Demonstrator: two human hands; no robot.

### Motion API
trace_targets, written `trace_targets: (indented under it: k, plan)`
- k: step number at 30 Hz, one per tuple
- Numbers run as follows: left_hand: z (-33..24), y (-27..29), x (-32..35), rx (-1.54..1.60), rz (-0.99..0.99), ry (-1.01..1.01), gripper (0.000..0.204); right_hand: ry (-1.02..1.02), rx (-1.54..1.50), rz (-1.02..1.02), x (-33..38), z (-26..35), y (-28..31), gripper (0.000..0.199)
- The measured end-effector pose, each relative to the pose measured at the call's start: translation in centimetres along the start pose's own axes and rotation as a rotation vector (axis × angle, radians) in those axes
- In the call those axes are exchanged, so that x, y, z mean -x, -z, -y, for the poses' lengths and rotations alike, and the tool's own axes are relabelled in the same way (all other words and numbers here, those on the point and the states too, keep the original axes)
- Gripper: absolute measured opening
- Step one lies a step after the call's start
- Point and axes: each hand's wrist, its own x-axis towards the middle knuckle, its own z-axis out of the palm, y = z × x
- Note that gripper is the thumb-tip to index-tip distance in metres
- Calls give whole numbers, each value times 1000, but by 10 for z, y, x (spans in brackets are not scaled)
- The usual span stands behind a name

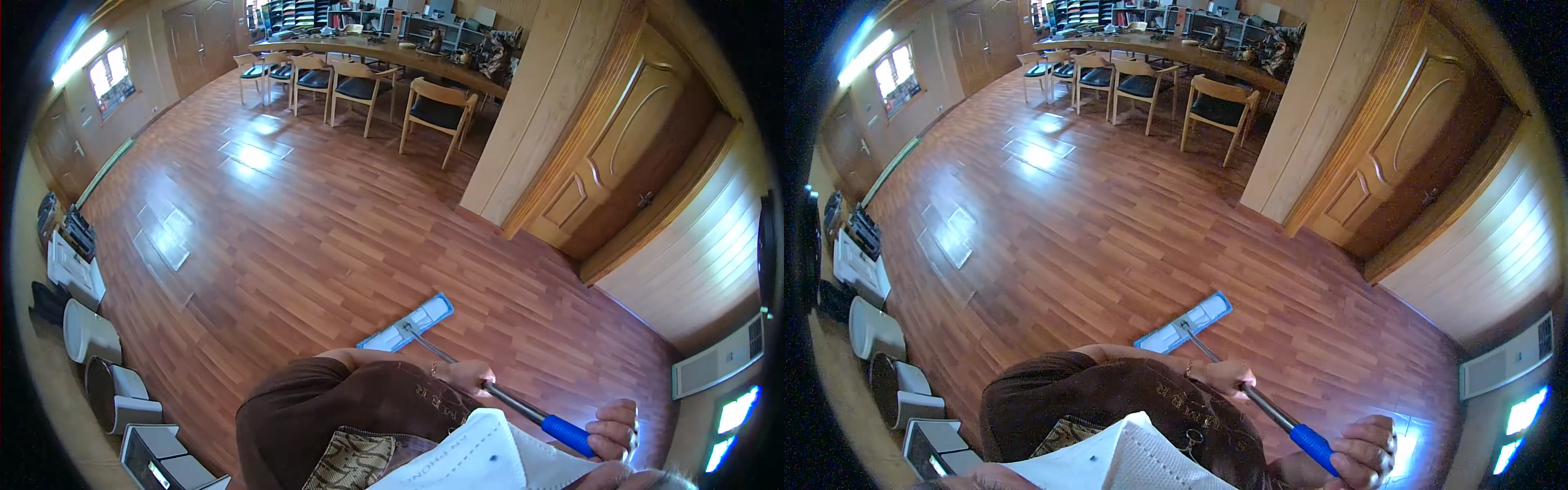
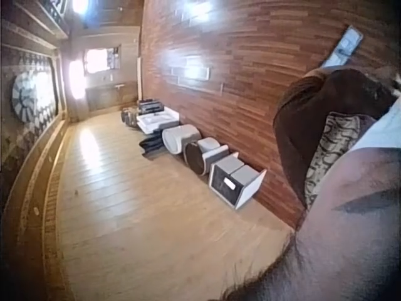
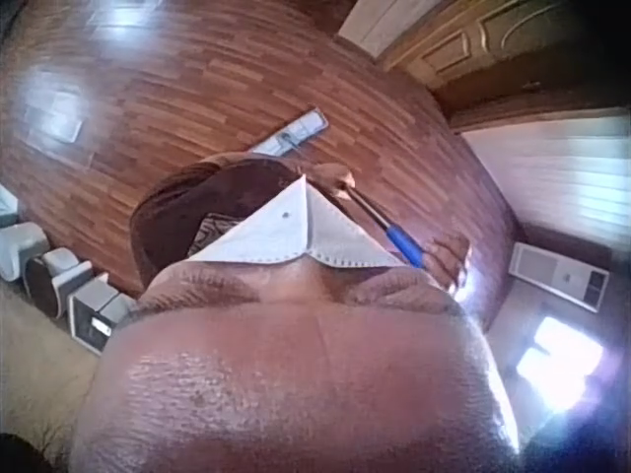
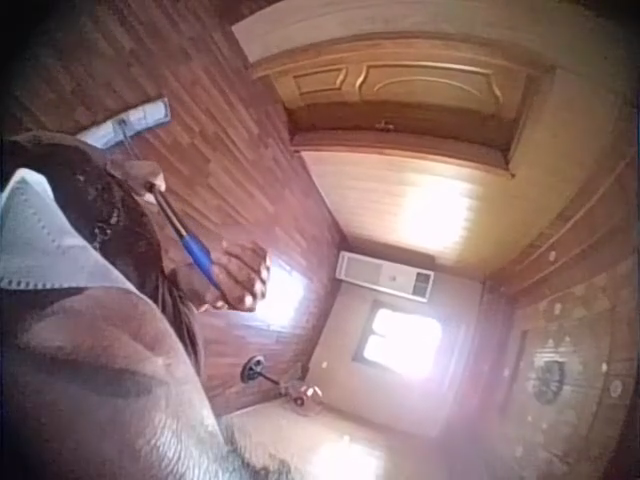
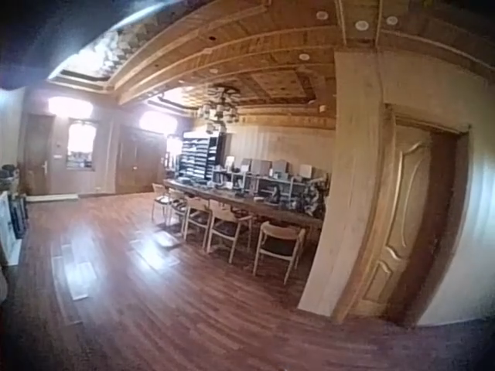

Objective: Mopping the wooden floor of an office room using a flat mop.

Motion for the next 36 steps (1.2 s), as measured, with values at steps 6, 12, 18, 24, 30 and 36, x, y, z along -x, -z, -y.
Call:
trace_targets:
  k: [6, 12, 18, 24, 30, 36]
  plan:
    - [-3, 18, 22, -21, 12, 57, 23, -14, -95, 340, -33, -3, 2, 29]
    - [0, 59, 75, -105, -138, 273, 16, -97, -240, -406, -42, -10, -107, 41]
    - [37, 100, 167, -238, -409, 414, 16, -64, -847, -381, -35, -32, -202, 32]
    - [49, 148, 274, -336, -588, 593, 15, -437, -1180, -270, -37, 3, -303, 16]
    - [78, 160, 397, -359, -802, 633, 14, -400, -1349, 58, -57, 36, -385, 6]
    - [119, 124, 541, -281, -989, 717, 32, -346, -1411, 364, -77, 73, -430, 10]
